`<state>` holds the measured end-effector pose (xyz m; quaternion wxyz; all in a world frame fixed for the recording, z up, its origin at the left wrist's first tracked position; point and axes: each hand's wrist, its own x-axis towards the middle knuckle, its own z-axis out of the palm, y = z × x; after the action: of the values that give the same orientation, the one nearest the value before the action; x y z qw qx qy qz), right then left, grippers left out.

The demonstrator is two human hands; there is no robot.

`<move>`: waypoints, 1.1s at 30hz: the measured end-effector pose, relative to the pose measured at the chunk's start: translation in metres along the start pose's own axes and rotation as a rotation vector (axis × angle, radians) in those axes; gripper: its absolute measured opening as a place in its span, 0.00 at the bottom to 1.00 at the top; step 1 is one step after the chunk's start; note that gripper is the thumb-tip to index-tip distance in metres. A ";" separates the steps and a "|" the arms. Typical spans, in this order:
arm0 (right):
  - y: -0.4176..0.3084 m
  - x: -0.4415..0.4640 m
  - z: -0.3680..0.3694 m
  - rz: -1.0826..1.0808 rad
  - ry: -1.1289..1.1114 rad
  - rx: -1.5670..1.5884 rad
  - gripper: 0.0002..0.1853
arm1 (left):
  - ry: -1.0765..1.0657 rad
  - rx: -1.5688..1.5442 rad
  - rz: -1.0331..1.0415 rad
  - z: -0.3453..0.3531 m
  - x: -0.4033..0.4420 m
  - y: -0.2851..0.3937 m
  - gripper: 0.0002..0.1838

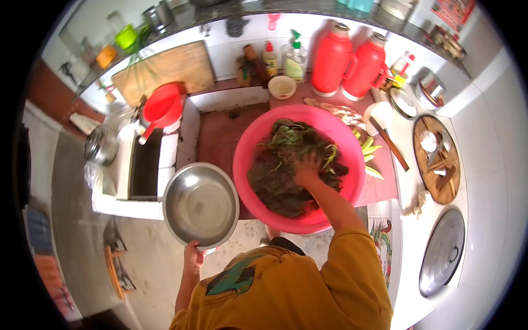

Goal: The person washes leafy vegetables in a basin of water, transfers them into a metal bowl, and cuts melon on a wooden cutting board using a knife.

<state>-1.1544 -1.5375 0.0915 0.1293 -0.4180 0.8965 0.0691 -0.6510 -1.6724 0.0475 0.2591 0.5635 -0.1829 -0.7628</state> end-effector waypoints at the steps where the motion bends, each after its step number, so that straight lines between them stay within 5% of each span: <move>1: 0.001 0.003 0.006 0.007 0.014 -0.008 0.47 | 0.005 -0.007 0.007 -0.005 0.005 -0.003 0.17; 16: -0.001 0.005 -0.004 0.034 -0.074 -0.053 0.55 | -0.023 0.162 -0.059 0.040 -0.057 0.015 0.25; 24: 0.013 0.022 0.016 -0.002 -0.100 -0.098 0.55 | 0.050 0.262 -0.088 0.059 -0.135 -0.039 0.23; 28: 0.012 0.022 0.001 -0.085 -0.141 -0.076 0.54 | -0.114 0.626 0.272 0.127 -0.152 -0.073 0.19; 31: 0.007 0.010 -0.041 -0.148 -0.271 0.047 0.50 | -0.110 0.998 0.810 0.245 -0.183 -0.050 0.15; 33: 0.034 0.058 -0.015 -0.486 -0.324 0.039 0.44 | -0.227 1.118 0.871 0.315 -0.185 -0.033 0.16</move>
<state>-1.2184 -1.5615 0.0902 0.2917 -0.6012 0.7391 0.0846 -0.9156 -1.5390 0.2643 0.1921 0.4050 -0.7803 -0.4362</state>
